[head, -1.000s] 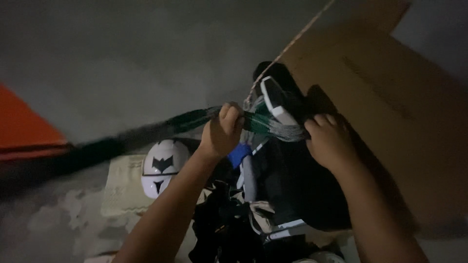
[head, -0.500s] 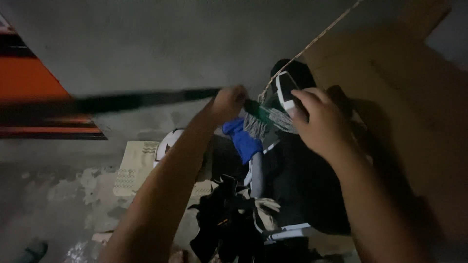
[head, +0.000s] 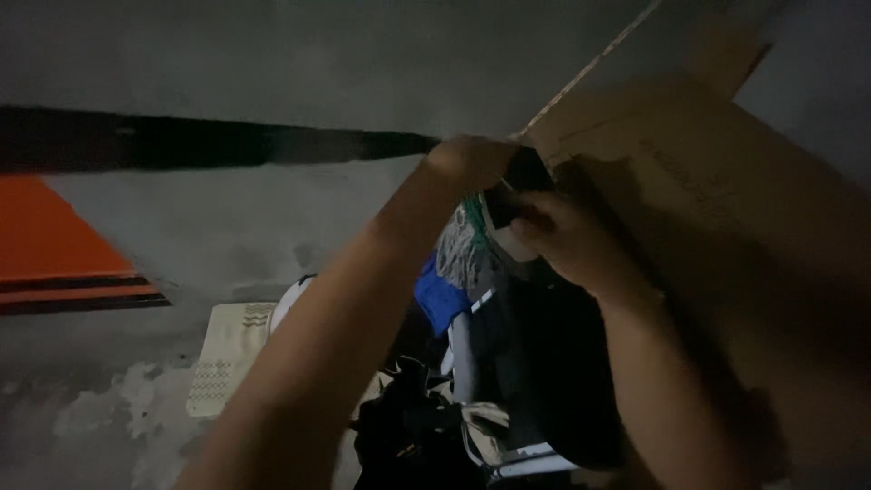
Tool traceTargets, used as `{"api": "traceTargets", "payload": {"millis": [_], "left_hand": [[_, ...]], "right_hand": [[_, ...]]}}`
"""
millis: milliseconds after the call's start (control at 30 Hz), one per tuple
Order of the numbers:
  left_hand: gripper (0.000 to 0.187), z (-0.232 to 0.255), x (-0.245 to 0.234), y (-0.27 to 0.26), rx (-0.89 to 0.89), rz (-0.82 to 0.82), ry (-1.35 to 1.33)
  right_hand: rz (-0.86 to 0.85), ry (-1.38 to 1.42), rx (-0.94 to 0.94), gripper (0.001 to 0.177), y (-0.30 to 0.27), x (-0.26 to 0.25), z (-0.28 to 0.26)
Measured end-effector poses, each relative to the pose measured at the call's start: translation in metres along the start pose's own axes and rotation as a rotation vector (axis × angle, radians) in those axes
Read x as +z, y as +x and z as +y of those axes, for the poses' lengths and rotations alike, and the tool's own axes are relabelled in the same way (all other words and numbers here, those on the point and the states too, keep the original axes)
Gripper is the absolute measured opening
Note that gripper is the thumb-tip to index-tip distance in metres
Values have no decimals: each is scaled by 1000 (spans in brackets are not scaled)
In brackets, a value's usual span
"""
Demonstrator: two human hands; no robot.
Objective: Sweep the floor and organize shoes and other items.
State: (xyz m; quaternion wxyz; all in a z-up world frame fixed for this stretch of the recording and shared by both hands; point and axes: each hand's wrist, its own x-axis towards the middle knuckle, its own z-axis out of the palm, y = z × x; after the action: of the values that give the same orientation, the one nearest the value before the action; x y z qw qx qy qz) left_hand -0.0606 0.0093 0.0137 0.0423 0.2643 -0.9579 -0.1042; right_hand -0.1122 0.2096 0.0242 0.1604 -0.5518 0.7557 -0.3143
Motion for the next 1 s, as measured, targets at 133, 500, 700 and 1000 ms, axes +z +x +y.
{"api": "traceTargets", "payload": {"millis": [133,500,700,1000], "left_hand": [[34,-2,-5,-68,-136,-110,-2],[48,-41,3,-99,434,-30,-272],[45,-20,-1,-51,-216,451,-183],[46,-17,68,-94,-455,-177,94]], "right_hand": [[-177,-147,289,77,-13,-7,-20],[240,-26,528,49,28,-59,-31],[436,-696,17,36,150,-32,116],[-98,-594,689,48,106,-8,99]]}}
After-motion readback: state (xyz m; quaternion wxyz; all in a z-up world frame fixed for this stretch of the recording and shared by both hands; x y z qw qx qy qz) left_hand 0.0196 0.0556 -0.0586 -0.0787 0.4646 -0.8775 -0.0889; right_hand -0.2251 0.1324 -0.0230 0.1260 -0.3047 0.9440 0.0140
